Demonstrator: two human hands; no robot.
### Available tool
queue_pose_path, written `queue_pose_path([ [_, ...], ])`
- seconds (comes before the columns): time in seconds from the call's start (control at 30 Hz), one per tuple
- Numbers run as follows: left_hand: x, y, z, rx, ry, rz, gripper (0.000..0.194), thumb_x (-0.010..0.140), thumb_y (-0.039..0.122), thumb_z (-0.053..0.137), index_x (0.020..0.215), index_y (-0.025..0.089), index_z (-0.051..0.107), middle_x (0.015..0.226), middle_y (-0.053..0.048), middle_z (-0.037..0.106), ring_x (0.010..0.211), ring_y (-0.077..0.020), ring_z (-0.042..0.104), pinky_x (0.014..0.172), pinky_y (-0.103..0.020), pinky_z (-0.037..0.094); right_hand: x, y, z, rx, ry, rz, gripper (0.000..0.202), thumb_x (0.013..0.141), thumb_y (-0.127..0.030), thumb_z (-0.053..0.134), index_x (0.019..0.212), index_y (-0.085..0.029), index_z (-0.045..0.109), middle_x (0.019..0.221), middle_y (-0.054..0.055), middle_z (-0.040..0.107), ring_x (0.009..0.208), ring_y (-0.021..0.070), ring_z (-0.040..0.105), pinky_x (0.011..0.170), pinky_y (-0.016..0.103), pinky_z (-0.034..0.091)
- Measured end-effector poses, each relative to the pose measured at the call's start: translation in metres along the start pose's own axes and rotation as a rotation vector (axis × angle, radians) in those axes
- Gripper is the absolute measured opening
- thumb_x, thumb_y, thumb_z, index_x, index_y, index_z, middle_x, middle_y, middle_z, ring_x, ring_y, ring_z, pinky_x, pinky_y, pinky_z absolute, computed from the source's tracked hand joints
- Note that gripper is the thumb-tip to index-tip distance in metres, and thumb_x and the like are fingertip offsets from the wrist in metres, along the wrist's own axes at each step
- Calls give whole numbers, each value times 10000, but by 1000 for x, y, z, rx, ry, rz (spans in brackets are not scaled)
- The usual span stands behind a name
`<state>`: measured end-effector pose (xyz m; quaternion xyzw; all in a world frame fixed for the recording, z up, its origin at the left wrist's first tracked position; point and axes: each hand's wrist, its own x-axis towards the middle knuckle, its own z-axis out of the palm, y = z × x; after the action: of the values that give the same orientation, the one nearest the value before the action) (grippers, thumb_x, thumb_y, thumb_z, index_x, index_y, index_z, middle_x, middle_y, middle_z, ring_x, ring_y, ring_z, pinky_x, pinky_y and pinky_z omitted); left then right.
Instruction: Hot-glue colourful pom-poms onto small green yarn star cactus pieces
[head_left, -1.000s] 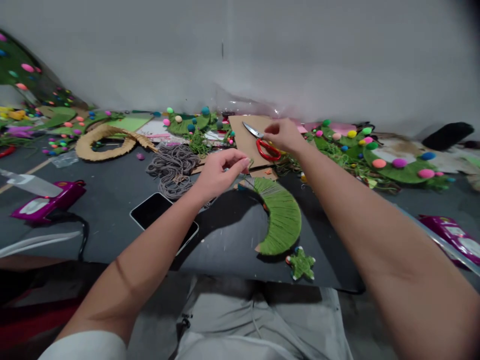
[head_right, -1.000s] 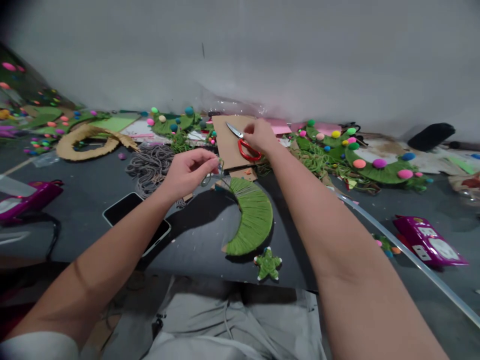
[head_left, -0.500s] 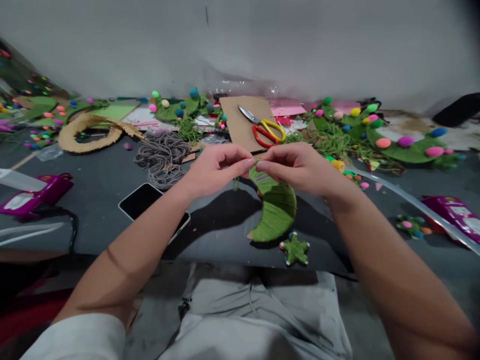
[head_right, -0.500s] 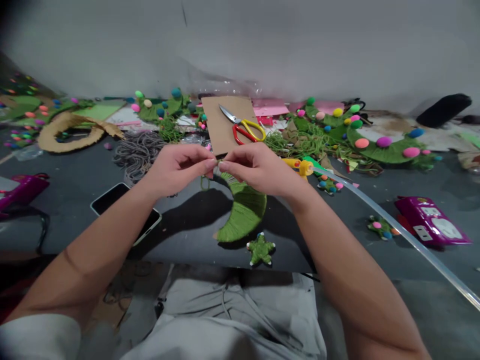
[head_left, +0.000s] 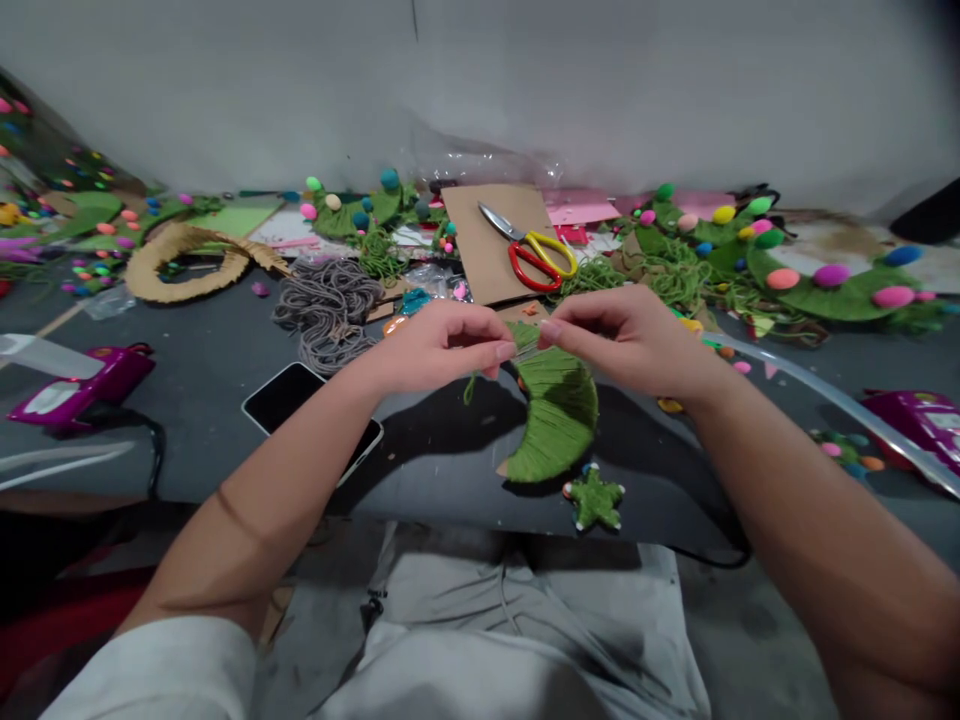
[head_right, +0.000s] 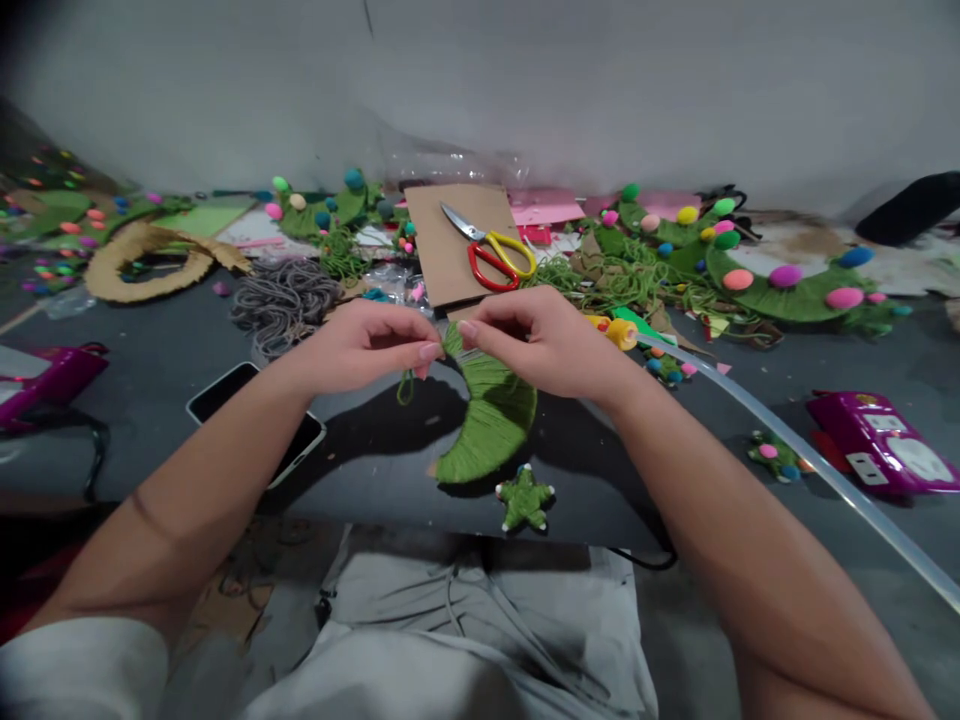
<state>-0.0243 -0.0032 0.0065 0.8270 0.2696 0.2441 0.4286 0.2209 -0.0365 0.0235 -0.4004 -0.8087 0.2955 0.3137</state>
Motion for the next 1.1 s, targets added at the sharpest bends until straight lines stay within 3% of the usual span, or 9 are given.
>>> queue_pose_path([
  [0.1, 0, -3, -3, -3, 25, 18, 228, 941, 387, 675, 879, 170, 712, 731, -19, 722, 666, -124, 670, 612, -207, 512, -8, -6, -1, -180, -9, -36, 314, 999, -459, 577, 930, -200, 740, 698, 0, 612, 625, 140, 522, 584, 290, 397],
  [0.17, -1, -4, -4, 1, 54, 16, 218, 934, 384, 684, 889, 173, 715, 738, -25, 730, 669, -131, 682, 619, -212, 527, -29, -15, 1, -337, -79, -79, 341, 994, -464, 580, 1187, -216, 710, 1015, 76, 736, 875, 228, 670, 738, 346, 504],
  [0.23, -1, -4, -4, 16, 69, 13, 203, 929, 374, 692, 898, 176, 720, 743, -28, 733, 671, -133, 689, 616, -211, 532, -63, -23, 3, -474, -105, -44, 422, 997, -488, 554, 1312, -223, 648, 1292, 138, 693, 1119, 311, 671, 873, 435, 534],
  [0.37, -2, -1, -2, 19, 60, 22, 188, 935, 357, 687, 907, 175, 727, 758, -32, 735, 678, -129, 688, 609, -207, 525, -129, -25, 0, -719, 31, 405, 407, 992, -591, 463, 815, -276, 651, 759, 77, 711, 647, 293, 671, 539, 404, 443],
  [0.43, -2, 0, -1, 15, 50, 19, 194, 933, 358, 686, 903, 170, 726, 757, -34, 735, 678, -128, 685, 614, -210, 524, -146, -16, -5, -845, 166, 652, 451, 957, -673, 462, 810, -279, 627, 720, 99, 700, 615, 336, 665, 506, 412, 398],
  [0.57, -2, 0, 1, 26, 56, -4, 202, 927, 357, 691, 888, 161, 723, 739, -30, 731, 664, -122, 677, 617, -210, 513, -144, 12, -13, -953, 177, 646, 441, 960, -633, 504, 1052, -230, 657, 954, 158, 757, 792, 370, 713, 553, 401, 400],
  [0.83, -1, -1, 1, 24, 56, -18, 215, 930, 368, 686, 882, 161, 720, 753, -32, 736, 681, -121, 683, 646, -214, 522, -128, 50, -29, -972, 168, 633, 265, 977, -461, 554, 997, -233, 688, 875, 134, 748, 668, 285, 640, 505, 336, 292],
  [1.03, -2, 0, 1, 26, 63, -10, 244, 940, 405, 677, 905, 170, 731, 760, -40, 734, 666, -129, 667, 615, -224, 513, -129, 16, -26, -985, 194, 592, 430, 952, -612, 555, 914, -211, 706, 876, 143, 750, 755, 341, 680, 556, 395, 399],
  [1.1, -3, 1, 2, -6, 53, -3, 221, 938, 381, 682, 897, 169, 727, 759, -38, 737, 674, -130, 680, 631, -220, 531, -117, -2, -16, -768, 233, 406, 372, 981, -552, 539, 946, -233, 726, 903, 101, 766, 774, 301, 698, 642, 417, 488],
])
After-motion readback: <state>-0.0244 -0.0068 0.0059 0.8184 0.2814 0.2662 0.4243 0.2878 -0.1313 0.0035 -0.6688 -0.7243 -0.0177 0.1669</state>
